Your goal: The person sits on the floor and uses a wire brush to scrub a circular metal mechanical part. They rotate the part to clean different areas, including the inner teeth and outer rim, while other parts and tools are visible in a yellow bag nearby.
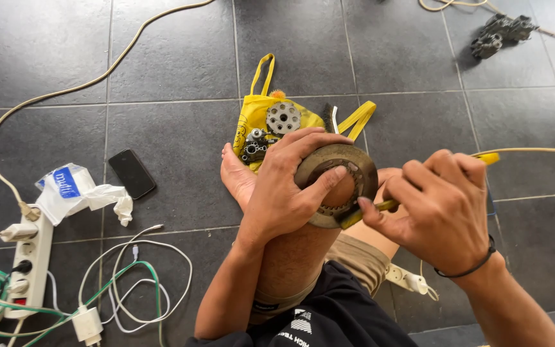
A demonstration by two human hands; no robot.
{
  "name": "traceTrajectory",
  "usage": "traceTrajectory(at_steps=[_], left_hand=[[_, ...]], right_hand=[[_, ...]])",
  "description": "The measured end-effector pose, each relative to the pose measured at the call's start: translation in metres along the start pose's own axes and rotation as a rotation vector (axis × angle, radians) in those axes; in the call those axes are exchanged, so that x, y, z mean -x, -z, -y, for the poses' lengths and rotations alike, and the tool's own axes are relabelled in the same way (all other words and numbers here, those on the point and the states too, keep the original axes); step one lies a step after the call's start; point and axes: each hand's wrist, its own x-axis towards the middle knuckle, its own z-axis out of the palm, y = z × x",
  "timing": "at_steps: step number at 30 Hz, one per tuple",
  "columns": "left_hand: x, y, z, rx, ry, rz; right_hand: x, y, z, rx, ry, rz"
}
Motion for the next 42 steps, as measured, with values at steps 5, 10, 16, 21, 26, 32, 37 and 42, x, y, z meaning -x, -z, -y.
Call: traceTrajectory(at_steps=[5,10,16,21,26,32,37,42], left_hand=[[0.002,-0.001,-0.002,0.004,0.019,-0.003],[-0.001,0.0,-0.005,0.031,-0.011,0.008],[0.003,0.005,-0.01,0.067,0.005,0.036],[0.006,0.008,-0.009,0.028,0.084,0.028],[0.002,0.004,-0.004,0.052,0.092,0.033],[0.002,0.007,-0.011,0.064,0.174,0.039],[0.008,0.011,-0.006,-0.001,0.106,0.003],[0.004,0.007,-0.012,0.09,0.026,0.01]], right_hand=[[0.001,-0.013,-0.011,0.005,-0.023,-0.088],[0.003,-0.017,-0.006,-0.053,0.023,-0.111],[-0.003,-0.012,0.037,-0.183,-0.049,-0.085],[-0.03,0.005,0.068,-0.837,-0.278,-0.279],[-0.05,0.039,0.092,-1.037,-0.144,-0.389],[-0.058,0.027,0.05,-0.857,-0.043,-0.274],[-0.012,-0.017,-0.012,-0.444,-0.141,-0.075],[0.002,0.004,0.016,-0.293,-0.102,0.003]])
